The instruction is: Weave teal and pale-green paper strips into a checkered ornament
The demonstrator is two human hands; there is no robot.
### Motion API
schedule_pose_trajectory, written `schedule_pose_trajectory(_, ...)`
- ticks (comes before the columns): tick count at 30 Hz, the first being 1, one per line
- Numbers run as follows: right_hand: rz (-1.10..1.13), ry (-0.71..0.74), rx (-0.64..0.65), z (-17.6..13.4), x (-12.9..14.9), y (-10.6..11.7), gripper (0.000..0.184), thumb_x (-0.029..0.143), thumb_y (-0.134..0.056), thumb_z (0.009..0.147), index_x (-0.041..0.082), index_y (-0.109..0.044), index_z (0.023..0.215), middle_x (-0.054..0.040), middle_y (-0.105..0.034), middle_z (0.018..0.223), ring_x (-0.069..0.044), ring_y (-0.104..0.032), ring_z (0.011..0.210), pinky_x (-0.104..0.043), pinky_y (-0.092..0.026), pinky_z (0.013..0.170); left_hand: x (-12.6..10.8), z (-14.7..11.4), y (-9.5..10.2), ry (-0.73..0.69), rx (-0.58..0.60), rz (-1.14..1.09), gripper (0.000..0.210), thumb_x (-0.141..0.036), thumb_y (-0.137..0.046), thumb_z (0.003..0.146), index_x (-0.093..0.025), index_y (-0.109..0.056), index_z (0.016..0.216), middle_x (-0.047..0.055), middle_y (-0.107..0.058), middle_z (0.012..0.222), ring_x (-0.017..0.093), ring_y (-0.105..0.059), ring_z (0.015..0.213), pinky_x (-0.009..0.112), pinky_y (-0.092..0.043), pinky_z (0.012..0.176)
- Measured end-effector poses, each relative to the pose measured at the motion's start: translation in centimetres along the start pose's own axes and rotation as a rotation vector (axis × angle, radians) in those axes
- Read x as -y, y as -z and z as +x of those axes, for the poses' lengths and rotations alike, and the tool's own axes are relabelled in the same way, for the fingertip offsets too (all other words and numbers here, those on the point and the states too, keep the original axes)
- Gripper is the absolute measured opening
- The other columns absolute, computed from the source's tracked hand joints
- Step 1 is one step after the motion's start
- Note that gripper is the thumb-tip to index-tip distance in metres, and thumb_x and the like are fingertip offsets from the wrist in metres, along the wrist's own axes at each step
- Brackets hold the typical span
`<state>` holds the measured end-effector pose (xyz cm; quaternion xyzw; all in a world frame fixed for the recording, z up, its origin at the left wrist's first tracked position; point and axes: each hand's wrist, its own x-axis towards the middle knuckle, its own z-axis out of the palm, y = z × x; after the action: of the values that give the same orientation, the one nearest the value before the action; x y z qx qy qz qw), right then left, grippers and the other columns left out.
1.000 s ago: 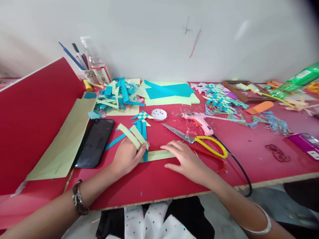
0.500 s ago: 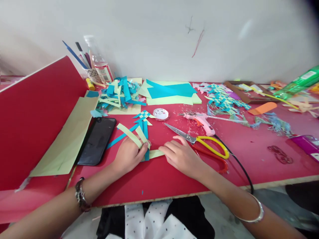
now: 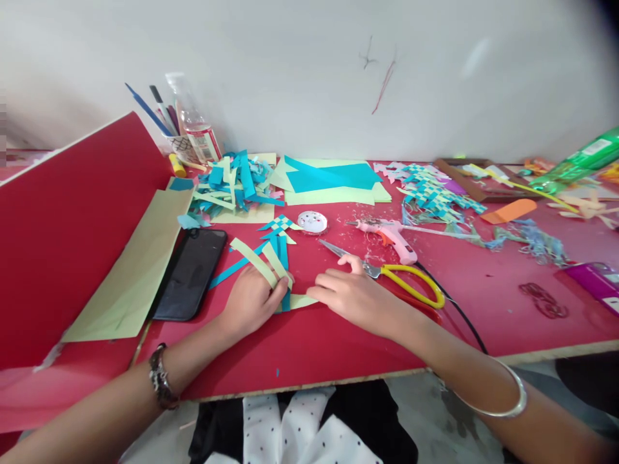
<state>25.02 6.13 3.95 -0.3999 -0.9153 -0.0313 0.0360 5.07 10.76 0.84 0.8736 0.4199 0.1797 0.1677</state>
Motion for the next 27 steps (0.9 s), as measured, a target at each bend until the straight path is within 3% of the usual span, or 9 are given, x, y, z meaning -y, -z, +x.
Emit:
schedule_pose_trajectory(4,0.011,0.010,0.040,0.1,0.0,0.0,0.025,0.012,-0.034,0.089,0.018,-0.057,0.083,-0.0005,-0.054,0.075,-0.012,-0.046,0.068,-0.032,-0.021,0.078,0.0,0.0,0.0,0.008,0.006,-0.008,0.033,-0.027,-0.032,0.087,-0.016,-0.062,0.080,0.006,-0.063,0.076,0.019,-0.058,0.075,0.029,-0.042,0.066)
schedule_pose_trajectory(10,0.059,0.034,0.006,0.3,-0.5,0.0,0.030,0.012,-0.032,0.090,0.022,-0.053,0.109,-0.0004,-0.056,0.080,-0.011,-0.049,0.068,-0.031,-0.021,0.077,0.0,0.0,-0.1,0.011,0.005,-0.011,0.032,-0.028,-0.033,0.087,-0.016,-0.062,0.083,0.006,-0.064,0.078,0.019,-0.059,0.075,0.028,-0.043,0.065)
schedule_pose_trajectory(16,0.124,0.058,0.073,0.4,-0.2,-0.5,0.020,0.018,-0.041,0.087,0.019,-0.059,0.097,-0.0030,-0.058,0.080,-0.014,-0.052,0.074,-0.030,-0.029,0.072,-0.1,0.0,0.0,0.006,-0.014,-0.027,0.030,-0.027,-0.035,0.086,-0.017,-0.063,0.081,0.005,-0.064,0.079,0.019,-0.059,0.077,0.027,-0.044,0.067)
schedule_pose_trajectory(23,0.454,-0.179,0.034,0.0,0.4,-1.2,0.023,0.027,-0.054,0.081,0.017,-0.057,0.101,-0.0053,-0.056,0.094,-0.015,-0.053,0.088,-0.024,-0.040,0.073,-0.2,0.1,0.1,0.003,-0.003,-0.027,0.030,-0.025,-0.035,0.086,-0.017,-0.063,0.080,0.005,-0.064,0.079,0.019,-0.059,0.078,0.027,-0.044,0.069)
schedule_pose_trajectory(27,0.486,-0.184,0.020,0.3,0.4,-1.3,0.015,0.026,-0.052,0.082,0.017,-0.060,0.091,-0.0043,-0.057,0.088,-0.014,-0.053,0.085,-0.024,-0.040,0.071,-0.2,0.0,0.1,-0.003,-0.009,-0.012,0.030,-0.026,-0.035,0.086,-0.017,-0.062,0.077,0.005,-0.064,0.077,0.018,-0.058,0.077,0.027,-0.043,0.068)
